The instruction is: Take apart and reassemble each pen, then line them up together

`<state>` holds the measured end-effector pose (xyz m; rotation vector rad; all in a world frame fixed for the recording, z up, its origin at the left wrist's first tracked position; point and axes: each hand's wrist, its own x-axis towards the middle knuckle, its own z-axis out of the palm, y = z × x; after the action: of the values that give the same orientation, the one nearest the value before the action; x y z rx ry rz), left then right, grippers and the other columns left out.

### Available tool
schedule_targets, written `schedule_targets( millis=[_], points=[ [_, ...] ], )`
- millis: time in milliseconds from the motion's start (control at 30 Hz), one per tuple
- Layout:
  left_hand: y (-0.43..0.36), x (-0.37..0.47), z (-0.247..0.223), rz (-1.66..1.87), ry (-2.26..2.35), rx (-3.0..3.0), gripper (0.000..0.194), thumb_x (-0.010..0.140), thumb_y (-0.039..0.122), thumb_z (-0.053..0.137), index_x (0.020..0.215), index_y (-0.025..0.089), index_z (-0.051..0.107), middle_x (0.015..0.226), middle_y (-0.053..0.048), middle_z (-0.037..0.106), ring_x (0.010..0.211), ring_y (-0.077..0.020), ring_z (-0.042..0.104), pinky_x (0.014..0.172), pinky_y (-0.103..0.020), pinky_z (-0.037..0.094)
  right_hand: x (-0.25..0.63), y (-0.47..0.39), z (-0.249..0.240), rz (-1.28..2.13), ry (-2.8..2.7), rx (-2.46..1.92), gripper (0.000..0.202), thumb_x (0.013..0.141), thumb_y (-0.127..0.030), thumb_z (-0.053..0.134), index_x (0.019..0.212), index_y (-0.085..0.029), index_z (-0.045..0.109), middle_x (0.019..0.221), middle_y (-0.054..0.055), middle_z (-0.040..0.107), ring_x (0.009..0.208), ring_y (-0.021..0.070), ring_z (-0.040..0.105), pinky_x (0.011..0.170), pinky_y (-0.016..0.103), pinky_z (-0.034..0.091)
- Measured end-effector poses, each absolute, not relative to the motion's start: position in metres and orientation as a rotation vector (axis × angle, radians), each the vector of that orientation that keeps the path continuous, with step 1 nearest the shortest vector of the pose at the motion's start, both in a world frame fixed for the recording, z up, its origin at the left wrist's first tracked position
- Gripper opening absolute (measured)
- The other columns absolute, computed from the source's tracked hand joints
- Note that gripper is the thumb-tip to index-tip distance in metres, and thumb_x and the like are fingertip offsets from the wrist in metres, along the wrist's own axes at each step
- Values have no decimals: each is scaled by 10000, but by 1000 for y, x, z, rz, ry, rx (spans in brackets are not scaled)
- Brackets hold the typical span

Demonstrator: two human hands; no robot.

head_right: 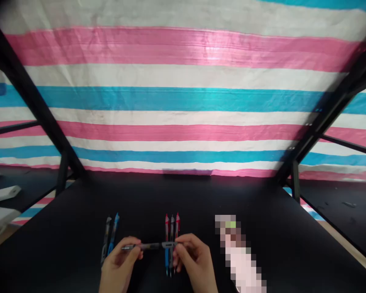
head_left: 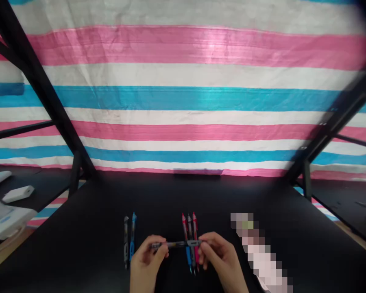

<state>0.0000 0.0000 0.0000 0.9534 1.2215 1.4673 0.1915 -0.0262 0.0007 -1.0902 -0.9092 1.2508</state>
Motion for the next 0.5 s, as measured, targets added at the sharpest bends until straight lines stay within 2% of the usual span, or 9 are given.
schedule_targets(
  millis=[133,267,500],
  points=[
    [2,-4,-5,1517,1213,781,393,562,523,903,716,191,759,600,0,648,539,-126,575,541,-207,483,201,-32,-6,1171,-884,-1099,374,787,-523,805,872,-172,707,616,22,670,521,138,592,492,230,472],
    [4,-8,-6,1530,1226,712,438,507,532,926,710,184,756,574,8,632,528,-120,560,527,-203,468,216,-40,-17,1059,-832,-1129,303,827,-461,790,915,-186,700,621,-8,640,515,119,565,513,225,439],
    [3,-9,-9,1505,1199,724,428,532,514,925,736,181,749,583,12,629,534,-119,556,535,-209,462,228,-51,-18,958,-754,-1166,293,825,-442,793,935,-186,700,645,8,651,541,146,568,537,262,428]
  ],
)
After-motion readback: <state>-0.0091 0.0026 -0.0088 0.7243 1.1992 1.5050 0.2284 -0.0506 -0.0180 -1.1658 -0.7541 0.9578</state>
